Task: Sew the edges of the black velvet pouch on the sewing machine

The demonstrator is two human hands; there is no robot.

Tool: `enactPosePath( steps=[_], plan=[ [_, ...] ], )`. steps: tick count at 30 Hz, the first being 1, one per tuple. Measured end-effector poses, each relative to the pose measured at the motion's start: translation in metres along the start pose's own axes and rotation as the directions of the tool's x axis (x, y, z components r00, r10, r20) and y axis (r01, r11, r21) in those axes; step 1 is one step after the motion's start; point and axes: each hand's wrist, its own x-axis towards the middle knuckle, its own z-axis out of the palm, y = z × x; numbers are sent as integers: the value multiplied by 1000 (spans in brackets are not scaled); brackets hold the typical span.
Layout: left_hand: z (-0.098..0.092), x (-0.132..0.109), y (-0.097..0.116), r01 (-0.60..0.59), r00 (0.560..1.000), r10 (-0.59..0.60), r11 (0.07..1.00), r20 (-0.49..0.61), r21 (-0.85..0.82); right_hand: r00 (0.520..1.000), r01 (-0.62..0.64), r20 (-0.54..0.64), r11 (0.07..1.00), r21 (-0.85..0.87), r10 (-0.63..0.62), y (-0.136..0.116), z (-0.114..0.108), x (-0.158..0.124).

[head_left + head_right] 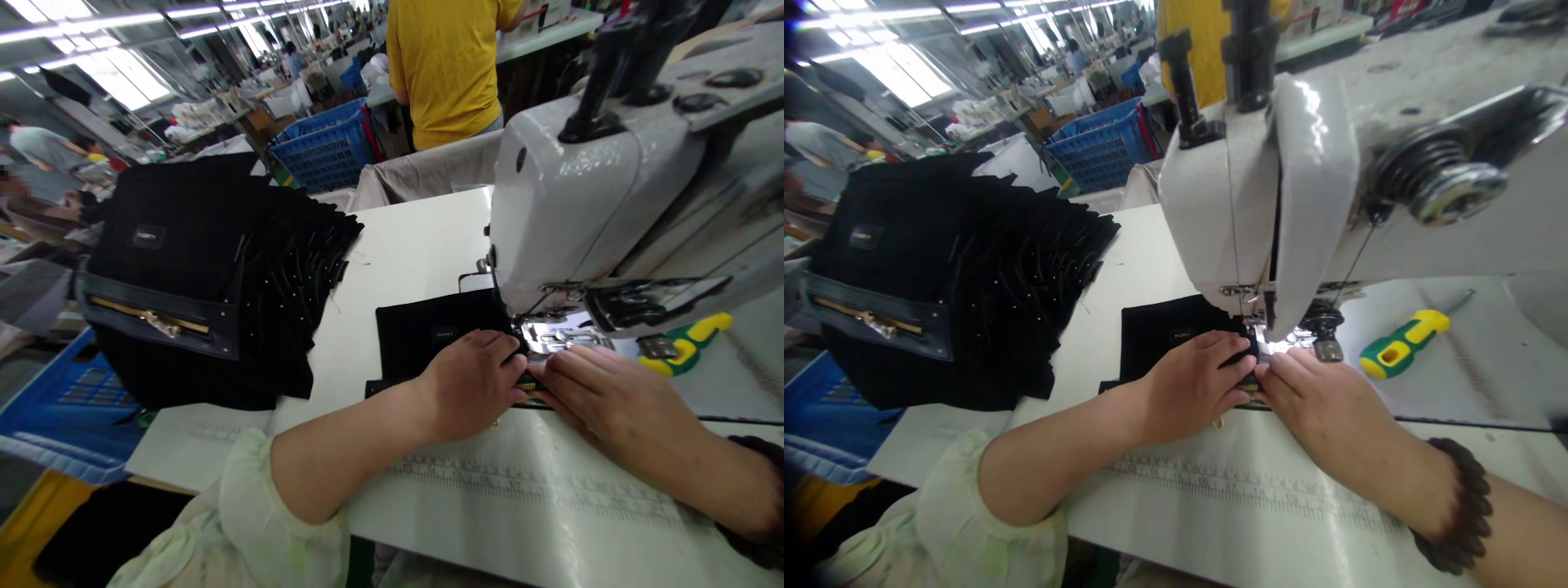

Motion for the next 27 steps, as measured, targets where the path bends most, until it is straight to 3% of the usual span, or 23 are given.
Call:
enactPosePath(
  steps=[6, 12, 17, 21, 24, 27],
  plan=[
    [-1, 3, -7, -82, 996, 87, 987, -32, 138, 996, -74, 42, 996, -40, 75, 2, 7, -4],
    [-1, 5, -9, -49, 998, 52, 995, -32, 93, 992, -120, 22, 992, -46, 121, 5, 6, -1],
    [1, 6, -21, 36, 997, -48, 985, -65, -169, 978, -207, 3, 978, 11, 207, 7, 5, -4],
    [-1, 6, -37, 135, 980, -188, 869, -67, -475, 954, -296, 55, 953, 60, 293, 8, 6, -4],
    [-2, 6, -42, 131, 978, -201, 811, -60, -570, 961, -276, 75, 948, 158, 267, 14, -3, 0],
    [-2, 4, -37, 121, 980, -187, 837, -71, -533, 980, -187, 122, 934, 305, 157, 26, -21, 2]
  ],
)
